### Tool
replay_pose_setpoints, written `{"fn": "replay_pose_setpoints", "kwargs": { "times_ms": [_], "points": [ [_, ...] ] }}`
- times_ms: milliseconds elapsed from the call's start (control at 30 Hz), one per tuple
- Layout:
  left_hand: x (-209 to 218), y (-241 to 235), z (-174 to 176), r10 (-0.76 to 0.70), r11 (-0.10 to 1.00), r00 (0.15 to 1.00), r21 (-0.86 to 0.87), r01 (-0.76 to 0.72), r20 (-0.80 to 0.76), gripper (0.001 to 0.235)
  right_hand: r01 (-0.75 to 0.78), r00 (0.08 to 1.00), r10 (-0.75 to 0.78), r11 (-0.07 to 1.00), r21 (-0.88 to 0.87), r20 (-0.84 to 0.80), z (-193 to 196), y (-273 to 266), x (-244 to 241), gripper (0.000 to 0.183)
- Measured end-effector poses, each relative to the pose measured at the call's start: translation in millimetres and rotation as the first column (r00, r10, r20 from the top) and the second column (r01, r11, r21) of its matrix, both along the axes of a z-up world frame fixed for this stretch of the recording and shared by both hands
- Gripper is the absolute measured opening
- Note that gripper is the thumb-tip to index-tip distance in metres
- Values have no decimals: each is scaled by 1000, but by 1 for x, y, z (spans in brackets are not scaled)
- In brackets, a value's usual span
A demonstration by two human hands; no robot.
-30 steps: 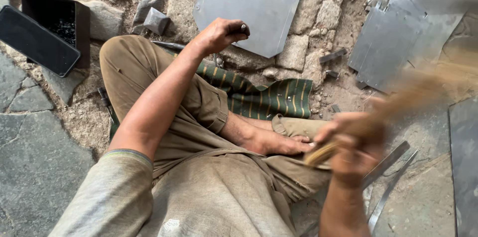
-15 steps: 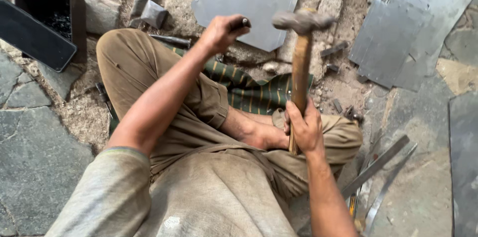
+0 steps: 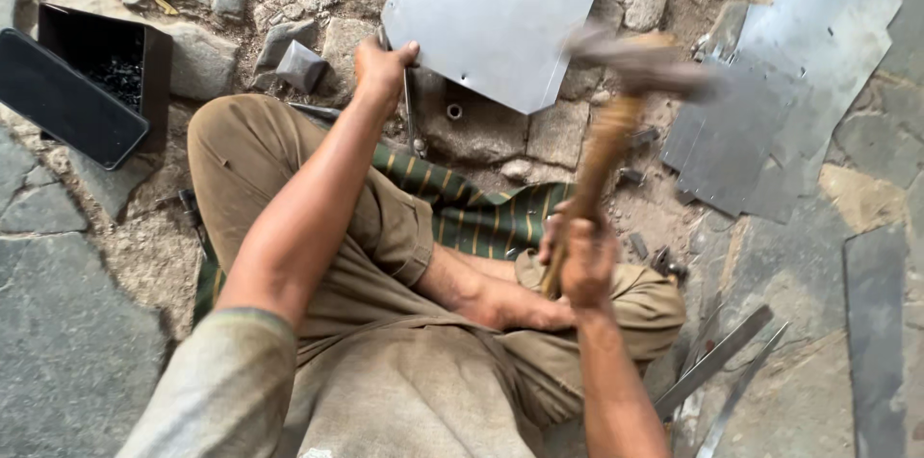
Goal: The person uses a hammer to flatten and shape various metal pieces against a metal block while sitting on the floor.
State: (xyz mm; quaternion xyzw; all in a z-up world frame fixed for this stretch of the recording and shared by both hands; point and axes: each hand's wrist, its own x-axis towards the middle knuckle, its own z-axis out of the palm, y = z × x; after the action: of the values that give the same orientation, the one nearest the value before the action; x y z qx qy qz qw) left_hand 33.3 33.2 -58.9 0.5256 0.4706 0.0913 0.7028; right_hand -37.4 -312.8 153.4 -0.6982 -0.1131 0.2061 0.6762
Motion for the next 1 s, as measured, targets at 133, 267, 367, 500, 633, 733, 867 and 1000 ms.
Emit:
{"fn": "replay_pose_setpoints", "kwargs": {
  "times_ms": [133, 267, 367, 500, 633, 733, 867, 1000],
  "points": [
    [24, 10, -4, -152, 961, 965, 195, 195, -214, 52, -77, 916, -51, 951, 299, 398, 27, 14, 40, 51],
    [26, -2, -14, -147, 923, 946, 304, 237, -290, 59, -70, 713, 51, 998, -1, 699, -31, 46, 69, 49],
    [26, 1, -16, -161, 911, 916, 302, 281, -366, 63, -48, 714, 456, 789, -612, 532, -76, 56, 81, 51],
    [34, 2, -15, -203, 940, 888, 172, 295, -413, 69, -253, 965, 233, 693, -676, -123, -89, 32, 80, 55],
    [25, -5, -15, -194, 933, 914, 222, 285, -357, 66, -73, 937, 216, 890, -450, 275, -101, 21, 64, 59],
    [30, 4, -3, -161, 912, 920, 303, 277, -358, 66, -86, 857, 387, 757, -648, 339, -119, 32, 72, 57],
    [27, -2, -4, -177, 926, 922, 258, 275, -344, 64, -220, 974, 194, 672, -707, -118, -134, 26, 77, 58],
    [24, -5, -5, -177, 931, 926, 248, 267, -334, 65, -107, 943, 294, 711, -695, 155, -133, 30, 69, 58]
  ]
}}
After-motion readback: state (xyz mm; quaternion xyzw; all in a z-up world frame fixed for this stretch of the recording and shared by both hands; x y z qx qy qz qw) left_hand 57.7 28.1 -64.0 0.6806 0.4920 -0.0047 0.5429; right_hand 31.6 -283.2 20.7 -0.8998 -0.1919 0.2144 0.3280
